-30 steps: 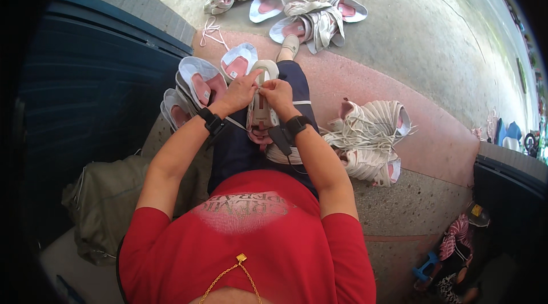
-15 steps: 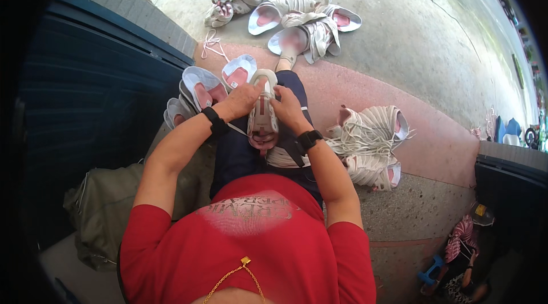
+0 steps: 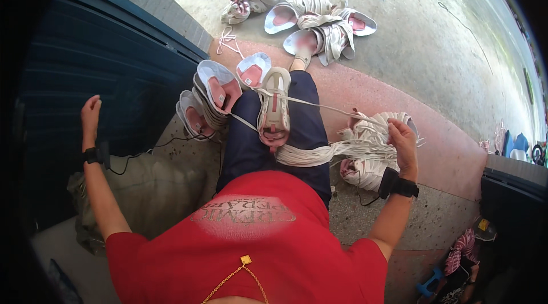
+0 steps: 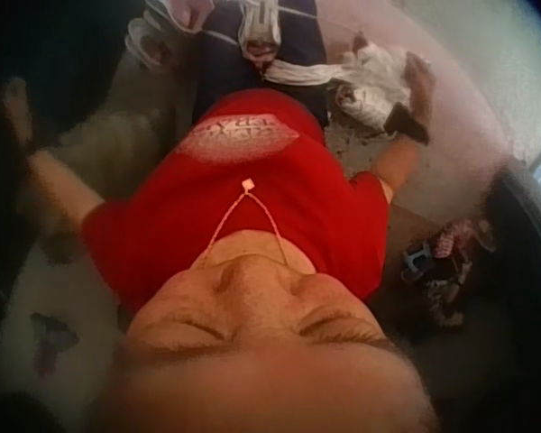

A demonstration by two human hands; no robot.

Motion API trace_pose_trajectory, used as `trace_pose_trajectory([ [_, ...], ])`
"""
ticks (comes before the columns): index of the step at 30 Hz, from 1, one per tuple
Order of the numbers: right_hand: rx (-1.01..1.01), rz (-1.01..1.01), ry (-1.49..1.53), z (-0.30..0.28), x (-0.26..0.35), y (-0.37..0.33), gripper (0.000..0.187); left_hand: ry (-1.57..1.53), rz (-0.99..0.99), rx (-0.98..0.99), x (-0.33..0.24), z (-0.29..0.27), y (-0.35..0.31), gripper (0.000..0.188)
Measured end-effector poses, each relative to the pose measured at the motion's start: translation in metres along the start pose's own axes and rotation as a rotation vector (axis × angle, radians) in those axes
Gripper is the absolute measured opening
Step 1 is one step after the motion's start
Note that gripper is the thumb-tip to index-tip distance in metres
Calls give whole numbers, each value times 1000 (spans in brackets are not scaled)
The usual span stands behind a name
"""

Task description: The person sits on the ground and repeatedly threads a long white lace through the eyelets of a white sneaker. They pull the lace tight, adjust the loops, and continue lacing the shoe from the bottom to the top. Several other laced shoes are visible nearby.

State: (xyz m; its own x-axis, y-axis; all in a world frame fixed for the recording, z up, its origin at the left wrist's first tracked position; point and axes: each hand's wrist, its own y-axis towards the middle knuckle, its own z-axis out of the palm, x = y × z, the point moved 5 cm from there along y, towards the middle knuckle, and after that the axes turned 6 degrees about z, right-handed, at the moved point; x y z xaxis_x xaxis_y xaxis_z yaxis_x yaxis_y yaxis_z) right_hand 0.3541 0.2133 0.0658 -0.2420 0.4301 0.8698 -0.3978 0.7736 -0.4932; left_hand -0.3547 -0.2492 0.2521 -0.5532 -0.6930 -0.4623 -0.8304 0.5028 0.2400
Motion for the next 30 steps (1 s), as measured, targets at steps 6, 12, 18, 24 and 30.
trace_pose_trajectory([
  [6, 129, -31, -5, 80, -9, 24, 27, -342, 462, 407, -135, 260, -68, 20],
  [12, 143, 11, -117, 115, -25, 14, 26, -136, 969, 608, -249, 387, -129, 33],
  [18, 149, 22, 59, 91, -17, 6, 26, -252, 519, 1153, -246, 353, -118, 33],
  [24, 46, -69, 80, 52, 17, -13, 23, -1865, -141, 621, -209, 167, -29, 34],
  [30, 103, -323, 836, -37, 69, -42, 21, -2079, 227, 634, -132, -27, 27, 18],
])
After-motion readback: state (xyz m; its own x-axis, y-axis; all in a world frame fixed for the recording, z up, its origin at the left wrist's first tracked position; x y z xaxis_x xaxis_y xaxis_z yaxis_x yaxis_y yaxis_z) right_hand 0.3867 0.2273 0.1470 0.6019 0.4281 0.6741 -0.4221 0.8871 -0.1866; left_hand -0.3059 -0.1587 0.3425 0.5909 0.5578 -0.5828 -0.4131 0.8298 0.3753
